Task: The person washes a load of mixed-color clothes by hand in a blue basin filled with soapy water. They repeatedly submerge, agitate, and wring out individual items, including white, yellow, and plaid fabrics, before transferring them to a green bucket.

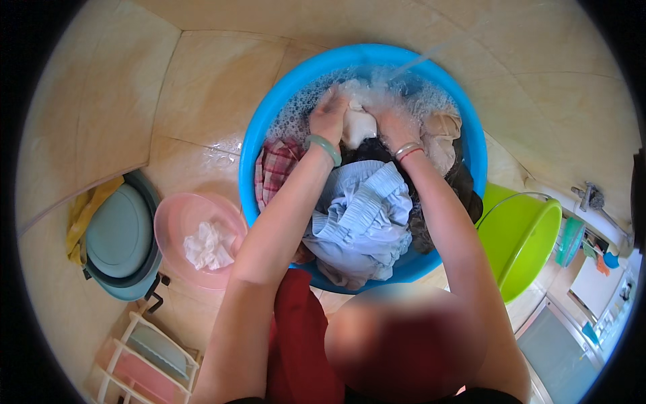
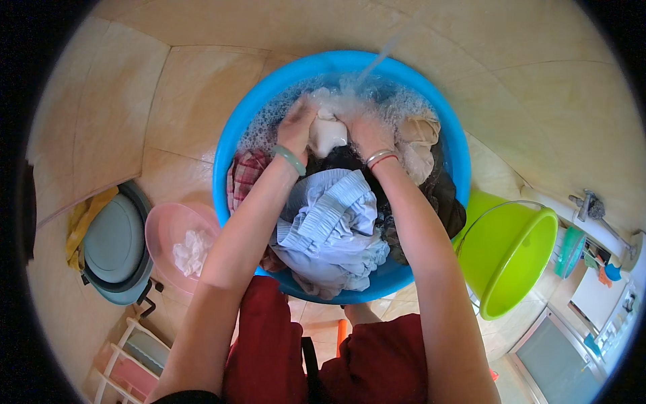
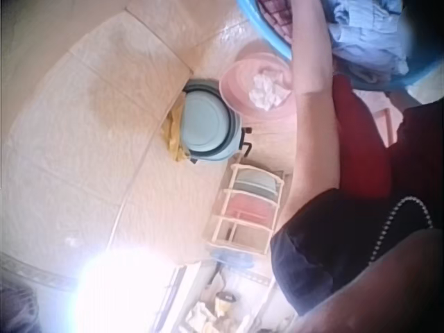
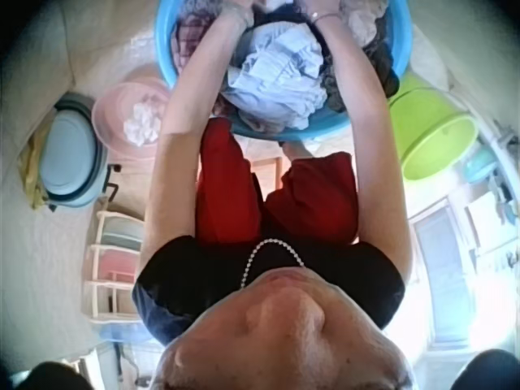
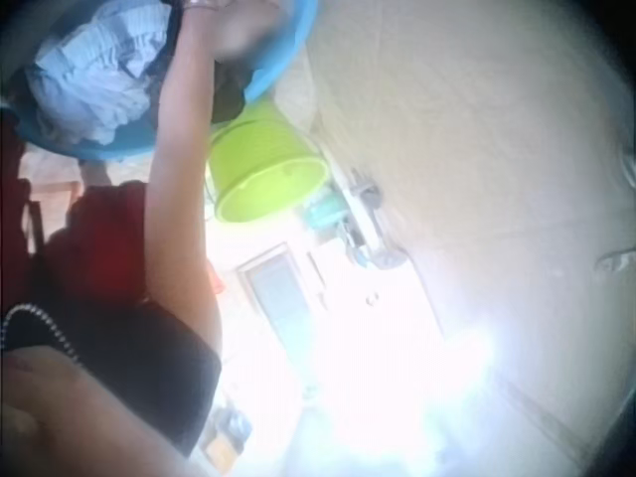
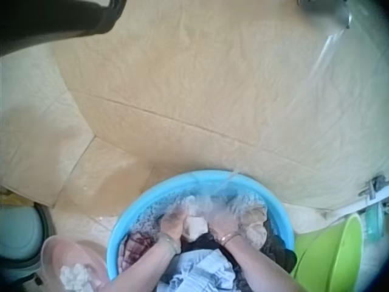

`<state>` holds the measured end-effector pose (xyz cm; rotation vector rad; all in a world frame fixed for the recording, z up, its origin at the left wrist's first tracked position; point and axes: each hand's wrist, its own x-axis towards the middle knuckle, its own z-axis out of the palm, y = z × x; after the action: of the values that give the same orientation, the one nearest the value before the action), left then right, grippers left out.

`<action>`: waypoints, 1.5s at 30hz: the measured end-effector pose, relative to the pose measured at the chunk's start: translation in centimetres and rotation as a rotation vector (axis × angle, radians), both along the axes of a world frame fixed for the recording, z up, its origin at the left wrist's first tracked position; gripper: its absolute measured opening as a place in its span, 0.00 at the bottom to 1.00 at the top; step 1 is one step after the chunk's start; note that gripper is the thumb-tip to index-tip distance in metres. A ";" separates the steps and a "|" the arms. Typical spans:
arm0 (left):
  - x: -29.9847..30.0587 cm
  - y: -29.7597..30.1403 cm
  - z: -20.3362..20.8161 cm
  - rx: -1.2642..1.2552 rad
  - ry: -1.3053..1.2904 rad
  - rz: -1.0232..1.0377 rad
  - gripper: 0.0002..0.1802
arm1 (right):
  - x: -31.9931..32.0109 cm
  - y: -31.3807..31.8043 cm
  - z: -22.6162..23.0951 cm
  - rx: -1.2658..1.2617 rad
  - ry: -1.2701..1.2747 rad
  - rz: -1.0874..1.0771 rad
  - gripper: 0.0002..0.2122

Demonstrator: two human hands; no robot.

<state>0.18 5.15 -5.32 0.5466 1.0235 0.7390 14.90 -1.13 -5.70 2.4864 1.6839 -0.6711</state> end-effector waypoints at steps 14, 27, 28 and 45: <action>-0.9 1.6 1.1 -0.369 -0.653 -0.233 0.22 | -5.2 -1.2 9.3 0.826 0.433 -0.045 0.11; 1.4 -2.1 7.3 -0.483 -0.981 -0.285 0.14 | -10.8 -1.8 15.4 1.060 0.127 0.190 0.12; 1.5 -2.3 6.7 -0.314 -0.890 -0.275 0.13 | -10.7 -1.4 15.2 1.093 0.126 0.169 0.12; -1.6 -0.2 5.6 -0.149 -0.450 0.124 0.21 | -0.5 0.5 4.1 0.770 0.388 -0.513 0.15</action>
<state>-1.39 4.93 0.24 0.1744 0.6873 0.8410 14.36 -0.63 -1.55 3.6151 1.6309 -0.6547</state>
